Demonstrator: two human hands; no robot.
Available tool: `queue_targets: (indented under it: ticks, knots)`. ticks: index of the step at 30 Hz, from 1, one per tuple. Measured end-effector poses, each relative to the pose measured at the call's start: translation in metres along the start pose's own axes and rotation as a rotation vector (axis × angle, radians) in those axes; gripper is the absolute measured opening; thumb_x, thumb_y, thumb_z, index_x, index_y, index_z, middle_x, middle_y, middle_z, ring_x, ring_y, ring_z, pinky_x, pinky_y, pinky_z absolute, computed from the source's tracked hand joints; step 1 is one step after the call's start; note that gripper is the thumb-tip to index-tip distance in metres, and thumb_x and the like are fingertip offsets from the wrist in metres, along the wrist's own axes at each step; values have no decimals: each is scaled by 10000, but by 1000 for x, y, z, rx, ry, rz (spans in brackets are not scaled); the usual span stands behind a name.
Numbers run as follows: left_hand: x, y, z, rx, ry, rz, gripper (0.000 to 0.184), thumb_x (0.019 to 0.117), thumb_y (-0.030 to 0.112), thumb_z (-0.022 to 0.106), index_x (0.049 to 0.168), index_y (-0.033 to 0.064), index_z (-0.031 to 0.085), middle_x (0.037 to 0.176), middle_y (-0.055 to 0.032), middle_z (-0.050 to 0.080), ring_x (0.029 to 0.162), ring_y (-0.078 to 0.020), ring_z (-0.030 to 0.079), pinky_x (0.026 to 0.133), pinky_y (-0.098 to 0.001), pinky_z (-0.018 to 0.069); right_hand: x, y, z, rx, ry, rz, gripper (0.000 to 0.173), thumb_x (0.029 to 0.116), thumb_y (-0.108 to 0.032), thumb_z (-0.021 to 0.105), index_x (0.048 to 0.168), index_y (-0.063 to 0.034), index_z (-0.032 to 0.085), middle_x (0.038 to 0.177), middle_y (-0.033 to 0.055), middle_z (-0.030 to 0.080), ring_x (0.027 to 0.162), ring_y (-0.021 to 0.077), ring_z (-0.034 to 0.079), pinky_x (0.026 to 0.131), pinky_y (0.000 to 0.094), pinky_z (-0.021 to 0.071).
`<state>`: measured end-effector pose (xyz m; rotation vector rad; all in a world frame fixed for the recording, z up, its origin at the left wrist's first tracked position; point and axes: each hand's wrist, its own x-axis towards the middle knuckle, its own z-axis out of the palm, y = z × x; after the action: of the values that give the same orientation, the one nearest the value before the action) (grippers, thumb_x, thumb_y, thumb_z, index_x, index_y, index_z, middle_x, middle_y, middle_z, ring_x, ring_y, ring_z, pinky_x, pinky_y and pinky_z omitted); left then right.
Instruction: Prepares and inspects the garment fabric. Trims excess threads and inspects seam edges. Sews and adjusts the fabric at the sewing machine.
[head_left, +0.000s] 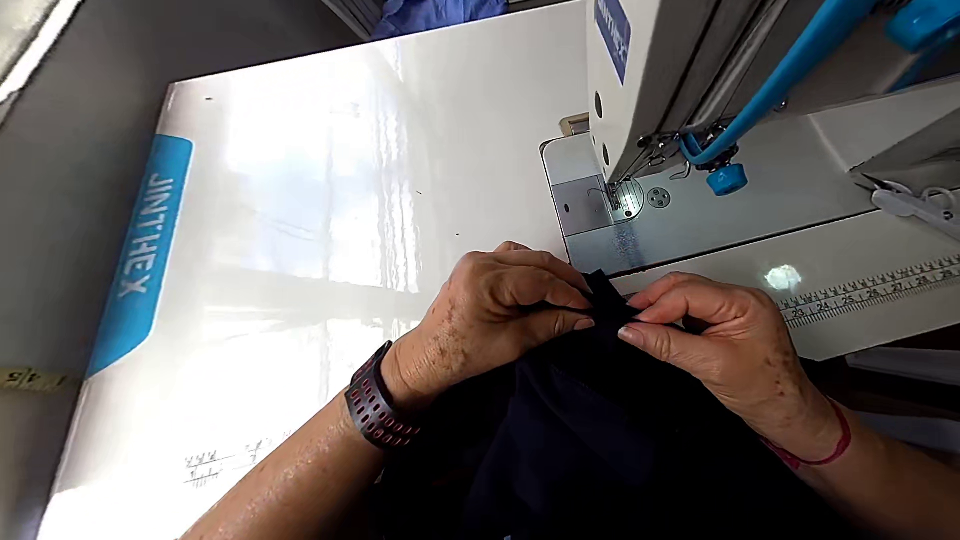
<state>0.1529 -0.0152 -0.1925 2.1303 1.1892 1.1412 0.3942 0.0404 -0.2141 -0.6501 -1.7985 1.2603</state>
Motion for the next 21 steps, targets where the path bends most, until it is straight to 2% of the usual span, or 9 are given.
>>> queue_targets:
  ticks: [7, 9, 11, 12, 13, 15, 18, 21]
  knots:
    - [-2, 20, -2, 70, 8, 45, 91, 858, 187, 759, 792, 125, 761, 934, 33, 760, 950, -30, 666, 907, -243, 472, -5, -11, 1, -39, 11, -101, 79, 743, -53, 759, 742, -91, 689, 825, -33, 705, 759, -8, 667, 642, 111, 554]
    - [-4, 28, -2, 149, 12, 72, 99, 853, 196, 754, 774, 138, 742, 914, 47, 732, 940, -28, 641, 903, -254, 454, -9, -15, 1, -69, -4, -66, 98, 758, -62, 744, 821, -91, 675, 801, -45, 696, 701, -20, 653, 603, 106, 544]
    - [-7, 39, 1, 277, 18, 127, 109, 872, 191, 731, 789, 131, 767, 923, 24, 724, 921, -43, 622, 870, -270, 426, -14, -18, -1, -176, -88, -12, 191, 841, -114, 711, 1009, -100, 622, 779, -74, 686, 643, -47, 630, 567, 97, 522]
    - [-9, 46, 3, 351, 19, 159, 124, 889, 182, 708, 792, 125, 760, 921, 6, 723, 897, -58, 621, 846, -285, 415, -16, -19, -2, -247, -120, -26, 168, 882, -147, 683, 1036, -92, 646, 755, -84, 667, 632, -58, 604, 563, 91, 498]
    - [-11, 53, 5, 421, 21, 178, 137, 903, 169, 684, 794, 121, 752, 916, -5, 723, 872, -70, 621, 823, -300, 409, -19, -20, -4, -308, -139, -70, 116, 916, -171, 653, 991, -94, 696, 740, -87, 650, 639, -67, 582, 570, 81, 477]
    - [-15, 69, 7, 539, 28, 164, 157, 917, 155, 638, 800, 123, 738, 920, -4, 725, 857, -79, 630, 803, -317, 410, -24, -28, -13, -383, -180, -191, 179, 969, -202, 600, 944, -98, 743, 774, -79, 653, 707, -72, 583, 632, 71, 478]
    - [-21, 92, 3, 627, 41, 110, 170, 904, 154, 594, 792, 137, 721, 923, 13, 720, 874, -83, 642, 806, -334, 418, -24, -54, -41, -428, -259, -344, 229, 1046, -240, 539, 997, -96, 711, 847, -52, 650, 799, -51, 597, 710, 84, 491]
    - [-23, 113, -4, 617, 80, 90, 156, 869, 164, 595, 774, 156, 718, 911, 39, 723, 888, -60, 644, 807, -310, 428, -16, -84, -75, -509, -341, -417, 236, 1074, -286, 511, 1063, -135, 692, 865, -63, 623, 811, -59, 579, 697, 77, 471]
